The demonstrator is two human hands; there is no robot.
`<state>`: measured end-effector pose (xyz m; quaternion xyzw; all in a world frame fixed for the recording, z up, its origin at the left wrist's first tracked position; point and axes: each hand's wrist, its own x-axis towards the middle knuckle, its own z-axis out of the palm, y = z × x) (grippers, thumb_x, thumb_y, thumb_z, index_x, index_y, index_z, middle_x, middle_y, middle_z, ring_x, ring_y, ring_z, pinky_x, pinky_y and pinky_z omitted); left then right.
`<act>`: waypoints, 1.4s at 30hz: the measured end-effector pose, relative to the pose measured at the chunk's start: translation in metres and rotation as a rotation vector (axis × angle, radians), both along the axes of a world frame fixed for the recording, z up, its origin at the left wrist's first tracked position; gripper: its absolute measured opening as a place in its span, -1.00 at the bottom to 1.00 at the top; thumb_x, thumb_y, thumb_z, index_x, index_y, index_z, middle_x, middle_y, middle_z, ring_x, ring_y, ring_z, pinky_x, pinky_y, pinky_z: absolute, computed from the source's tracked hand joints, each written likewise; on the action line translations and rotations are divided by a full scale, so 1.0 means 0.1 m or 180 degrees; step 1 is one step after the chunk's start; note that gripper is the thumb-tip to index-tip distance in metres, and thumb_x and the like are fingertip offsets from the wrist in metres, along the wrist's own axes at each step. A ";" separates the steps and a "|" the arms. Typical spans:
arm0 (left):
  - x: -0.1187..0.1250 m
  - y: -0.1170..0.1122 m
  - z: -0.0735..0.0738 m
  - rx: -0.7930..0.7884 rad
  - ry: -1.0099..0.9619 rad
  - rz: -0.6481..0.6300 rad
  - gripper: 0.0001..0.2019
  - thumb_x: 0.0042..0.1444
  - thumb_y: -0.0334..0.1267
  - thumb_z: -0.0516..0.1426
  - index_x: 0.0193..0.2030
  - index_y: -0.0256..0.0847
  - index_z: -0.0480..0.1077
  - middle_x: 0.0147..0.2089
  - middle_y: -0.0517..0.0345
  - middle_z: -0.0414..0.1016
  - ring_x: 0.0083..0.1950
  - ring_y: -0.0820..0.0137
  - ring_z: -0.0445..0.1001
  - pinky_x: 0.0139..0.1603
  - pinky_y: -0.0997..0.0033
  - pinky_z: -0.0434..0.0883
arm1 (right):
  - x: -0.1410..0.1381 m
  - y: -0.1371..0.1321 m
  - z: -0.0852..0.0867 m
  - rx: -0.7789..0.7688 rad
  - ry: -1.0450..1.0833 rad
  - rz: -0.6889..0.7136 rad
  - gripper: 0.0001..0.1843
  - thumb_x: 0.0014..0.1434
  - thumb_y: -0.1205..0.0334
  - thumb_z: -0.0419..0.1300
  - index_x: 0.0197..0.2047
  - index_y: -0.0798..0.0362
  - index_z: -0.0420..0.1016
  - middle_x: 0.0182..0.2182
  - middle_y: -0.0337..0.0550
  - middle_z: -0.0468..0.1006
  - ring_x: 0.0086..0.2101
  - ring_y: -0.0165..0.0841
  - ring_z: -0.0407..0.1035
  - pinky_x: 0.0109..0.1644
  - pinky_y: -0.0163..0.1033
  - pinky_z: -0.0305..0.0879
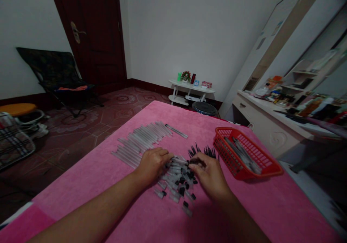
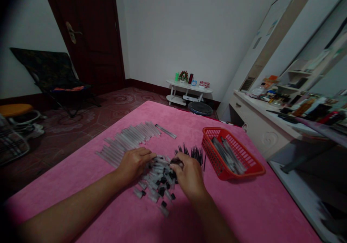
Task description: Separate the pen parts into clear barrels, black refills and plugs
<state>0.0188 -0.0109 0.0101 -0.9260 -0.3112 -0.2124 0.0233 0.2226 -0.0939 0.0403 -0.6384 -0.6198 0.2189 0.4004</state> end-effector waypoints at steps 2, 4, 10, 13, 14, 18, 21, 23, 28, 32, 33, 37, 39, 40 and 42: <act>-0.01 0.00 0.00 -0.0022 -0.0064 0.0029 -0.81 0.13 -0.32 0.08 -0.12 -0.11 0.42 -0.34 0.17 0.46 -0.28 0.36 0.40 -0.32 0.39 0.27 | 0.03 0.01 0.04 0.0047 0.0318 -0.0127 -0.96 -0.02 0.29 0.20 -0.44 0.07 0.42 -0.52 -0.25 0.44 -0.47 -0.40 0.31 -0.41 -0.35 0.19; -0.02 0.00 0.00 -0.0012 -0.0116 0.0041 -0.80 0.15 -0.34 0.05 -0.12 -0.11 0.42 -0.33 0.17 0.46 -0.28 0.36 0.40 -0.32 0.39 0.27 | 0.04 0.01 0.08 -0.0099 0.0957 -0.0218 -0.89 -0.03 0.24 0.22 -0.41 0.06 0.38 -0.55 -0.27 0.39 -0.53 -0.43 0.27 -0.49 -0.36 0.18; -0.02 0.00 -0.01 0.0028 -0.0173 0.0002 -0.82 0.15 -0.31 0.07 -0.12 -0.12 0.42 -0.35 0.17 0.45 -0.30 0.36 0.39 -0.33 0.40 0.25 | -0.02 -0.01 0.06 -0.0626 0.2992 0.0097 -0.78 -0.02 0.11 0.20 -0.37 0.06 0.30 -0.59 -0.32 0.31 -0.64 -0.50 0.15 -0.66 -0.41 0.05; -0.01 0.00 -0.01 0.0036 -0.0199 -0.0022 -0.82 0.15 -0.31 0.07 -0.12 -0.12 0.42 -0.35 0.16 0.45 -0.30 0.37 0.39 -0.33 0.41 0.25 | -0.07 0.00 -0.02 -0.0697 0.2573 -0.0006 -0.71 -0.01 0.06 0.26 -0.37 0.07 0.30 -0.67 -0.41 0.20 -0.70 -0.57 0.00 -0.70 -0.45 -0.13; -0.01 0.00 -0.01 0.0038 -0.0204 -0.0027 -0.81 0.15 -0.31 0.07 -0.11 -0.12 0.42 -0.35 0.16 0.45 -0.30 0.37 0.39 -0.33 0.41 0.25 | -0.09 0.01 -0.04 -0.0691 0.2376 -0.0060 -0.69 -0.02 0.05 0.28 -0.38 0.08 0.31 -0.69 -0.44 0.17 -0.71 -0.59 -0.04 -0.70 -0.46 -0.18; -0.01 0.00 -0.01 0.0036 -0.0191 -0.0055 -0.80 0.13 -0.31 0.08 -0.10 -0.12 0.42 -0.35 0.16 0.45 -0.30 0.37 0.39 -0.32 0.40 0.25 | -0.11 0.04 -0.11 -0.0607 0.1940 -0.0128 -0.68 -0.05 0.05 0.30 -0.42 0.12 0.34 -0.71 -0.44 0.16 -0.71 -0.61 -0.06 -0.68 -0.45 -0.21; -0.01 -0.01 -0.01 0.0028 -0.0161 -0.0059 -0.79 0.11 -0.32 0.09 -0.10 -0.12 0.42 -0.35 0.15 0.46 -0.30 0.36 0.40 -0.32 0.40 0.26 | -0.10 0.03 -0.09 -0.0508 0.1819 -0.0083 -0.70 -0.02 0.06 0.27 -0.43 0.13 0.36 -0.70 -0.41 0.20 -0.70 -0.59 -0.02 -0.67 -0.43 -0.15; -0.01 -0.01 -0.01 -0.0004 -0.0168 -0.0034 -0.78 0.12 -0.34 0.06 -0.11 -0.12 0.43 -0.35 0.14 0.45 -0.30 0.37 0.40 -0.33 0.41 0.27 | -0.08 0.02 -0.04 -0.0427 0.1750 -0.0134 -0.73 -0.01 0.08 0.26 -0.43 0.12 0.37 -0.70 -0.39 0.23 -0.70 -0.57 0.02 -0.66 -0.42 -0.09; -0.02 0.01 -0.01 -0.0157 -0.0336 0.0068 -0.77 0.16 -0.34 0.02 -0.09 -0.13 0.43 -0.35 0.14 0.47 -0.30 0.38 0.43 -0.36 0.44 0.27 | 0.07 0.01 0.14 0.0082 0.1857 -0.0562 -0.81 0.02 0.16 0.22 -0.37 0.12 0.39 -0.61 -0.27 0.39 -0.66 -0.54 0.13 -0.65 -0.42 0.00; -0.02 0.01 0.00 -0.0234 -0.0424 0.0128 -0.78 0.18 -0.31 0.02 -0.10 -0.13 0.44 -0.33 0.13 0.49 -0.29 0.38 0.45 -0.36 0.45 0.28 | 0.31 0.03 0.34 0.0791 0.2477 -0.0927 -0.83 -0.07 0.23 0.26 -0.43 0.12 0.37 -0.56 -0.24 0.40 -0.59 -0.52 0.24 -0.63 -0.45 0.07; -0.01 0.01 0.01 -0.0252 -0.0418 0.0134 -0.78 0.18 -0.31 0.02 -0.10 -0.13 0.44 -0.33 0.13 0.49 -0.29 0.38 0.46 -0.36 0.45 0.28 | 0.38 0.04 0.39 0.0942 0.2604 -0.1039 -0.82 -0.09 0.24 0.27 -0.44 0.11 0.36 -0.55 -0.26 0.39 -0.60 -0.53 0.23 -0.65 -0.47 0.05; 0.00 0.00 0.01 -0.0288 -0.0378 0.0150 -0.78 0.19 -0.31 0.01 -0.11 -0.13 0.44 -0.35 0.14 0.48 -0.30 0.39 0.45 -0.36 0.46 0.27 | 0.59 0.04 0.50 0.1187 0.2643 -0.1267 -0.75 -0.14 0.21 0.32 -0.45 0.08 0.32 -0.60 -0.39 0.28 -0.68 -0.61 0.06 -0.72 -0.51 -0.13; 0.01 0.00 0.00 -0.0274 -0.0394 0.0140 -0.78 0.19 -0.31 0.00 -0.11 -0.13 0.44 -0.35 0.15 0.48 -0.30 0.39 0.45 -0.36 0.46 0.26 | 0.64 0.05 0.47 0.0977 0.2431 -0.1221 -0.72 -0.14 0.17 0.33 -0.41 0.09 0.35 -0.62 -0.40 0.27 -0.70 -0.62 0.02 -0.72 -0.51 -0.16; 0.01 0.00 -0.01 -0.0265 -0.0402 0.0135 -0.78 0.20 -0.30 0.00 -0.11 -0.13 0.44 -0.35 0.15 0.48 -0.30 0.39 0.45 -0.36 0.46 0.26 | 0.65 0.07 0.42 0.0830 0.2261 -0.1200 -0.71 -0.13 0.15 0.34 -0.39 0.10 0.37 -0.62 -0.39 0.29 -0.70 -0.62 0.03 -0.71 -0.50 -0.13; 0.01 0.00 -0.01 -0.0254 -0.0404 0.0123 -0.78 0.20 -0.29 0.00 -0.11 -0.12 0.43 -0.35 0.15 0.48 -0.29 0.39 0.45 -0.36 0.46 0.26 | 0.65 0.11 0.31 0.0589 0.1821 -0.1191 -0.71 -0.12 0.14 0.33 -0.36 0.12 0.42 -0.60 -0.32 0.37 -0.65 -0.56 0.15 -0.65 -0.46 0.01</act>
